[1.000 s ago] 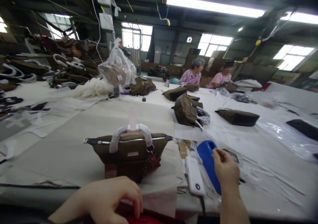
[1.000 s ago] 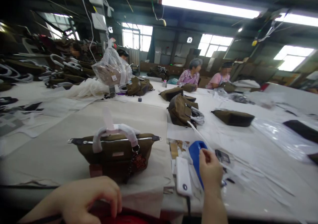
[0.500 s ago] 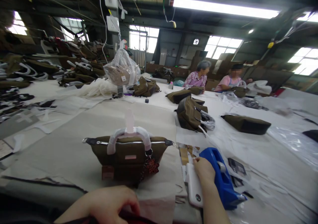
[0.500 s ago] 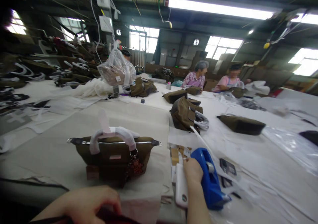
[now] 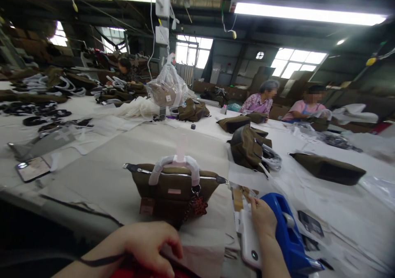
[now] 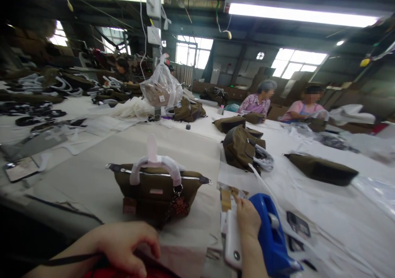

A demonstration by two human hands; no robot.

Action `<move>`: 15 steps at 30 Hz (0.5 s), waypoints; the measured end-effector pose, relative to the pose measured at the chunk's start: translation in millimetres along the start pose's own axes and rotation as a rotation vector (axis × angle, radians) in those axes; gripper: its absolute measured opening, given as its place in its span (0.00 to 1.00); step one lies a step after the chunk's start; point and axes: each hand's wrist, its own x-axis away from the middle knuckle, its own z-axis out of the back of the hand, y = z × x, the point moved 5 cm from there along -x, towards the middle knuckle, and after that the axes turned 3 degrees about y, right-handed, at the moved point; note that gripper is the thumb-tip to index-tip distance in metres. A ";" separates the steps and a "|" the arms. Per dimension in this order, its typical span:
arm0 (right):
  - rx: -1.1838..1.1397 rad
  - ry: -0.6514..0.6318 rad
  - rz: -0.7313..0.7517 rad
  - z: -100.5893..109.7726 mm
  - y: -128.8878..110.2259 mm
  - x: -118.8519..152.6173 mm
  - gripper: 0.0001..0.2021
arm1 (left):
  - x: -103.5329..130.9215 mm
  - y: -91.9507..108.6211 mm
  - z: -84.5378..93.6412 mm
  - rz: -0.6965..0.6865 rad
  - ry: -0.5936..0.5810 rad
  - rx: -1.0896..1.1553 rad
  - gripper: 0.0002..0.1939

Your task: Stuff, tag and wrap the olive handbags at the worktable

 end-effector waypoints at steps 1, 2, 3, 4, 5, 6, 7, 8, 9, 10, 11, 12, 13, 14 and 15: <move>-0.011 0.035 0.015 2.9 -4.6 0.4 0.20 | 0.9 1.5 1.6 -0.004 0.020 0.011 0.28; -0.020 0.071 0.019 7.1 -7.1 0.1 0.21 | 2.0 3.3 3.7 -0.004 0.046 0.019 0.26; -0.027 0.107 0.013 12.5 -7.3 -1.1 0.22 | 3.2 5.2 5.8 -0.002 0.071 0.024 0.24; -0.034 0.139 -0.002 18.7 -5.0 -3.3 0.23 | 4.6 7.0 7.9 0.002 0.095 0.028 0.23; -0.040 0.162 -0.022 24.9 -0.8 -6.3 0.25 | 6.2 8.6 9.8 0.007 0.116 0.032 0.22; -0.047 0.170 -0.043 30.4 4.9 -9.9 0.26 | 7.7 9.9 11.5 0.010 0.135 0.036 0.21; -0.054 0.163 -0.062 34.5 11.2 -13.5 0.26 | 9.1 10.6 12.5 0.011 0.148 0.041 0.21; -0.060 0.139 -0.077 36.6 17.2 -16.8 0.26 | 10.2 10.7 12.8 0.012 0.150 0.047 0.21; -0.066 0.105 -0.086 36.6 22.4 -19.2 0.26 | 10.7 10.3 12.2 0.013 0.143 0.053 0.21; -0.069 0.066 -0.087 34.6 26.1 -20.5 0.25 | 10.7 9.3 11.0 0.016 0.133 0.057 0.21; -0.070 0.027 -0.079 30.7 28.0 -20.6 0.24 | 10.0 8.1 9.5 0.018 0.121 0.057 0.21; -0.069 -0.010 -0.062 25.5 28.2 -19.7 0.23 | 8.9 7.0 7.8 0.020 0.110 0.052 0.21; -0.065 -0.043 -0.040 19.3 26.9 -18.1 0.22 | 7.3 6.1 6.3 0.022 0.103 0.045 0.21; -0.058 -0.072 -0.020 12.7 24.8 -16.2 0.22 | 5.7 5.6 4.8 0.021 0.098 0.038 0.22; -0.046 -0.097 -0.007 6.2 22.3 -14.2 0.22 | 4.1 5.6 3.6 0.017 0.094 0.033 0.22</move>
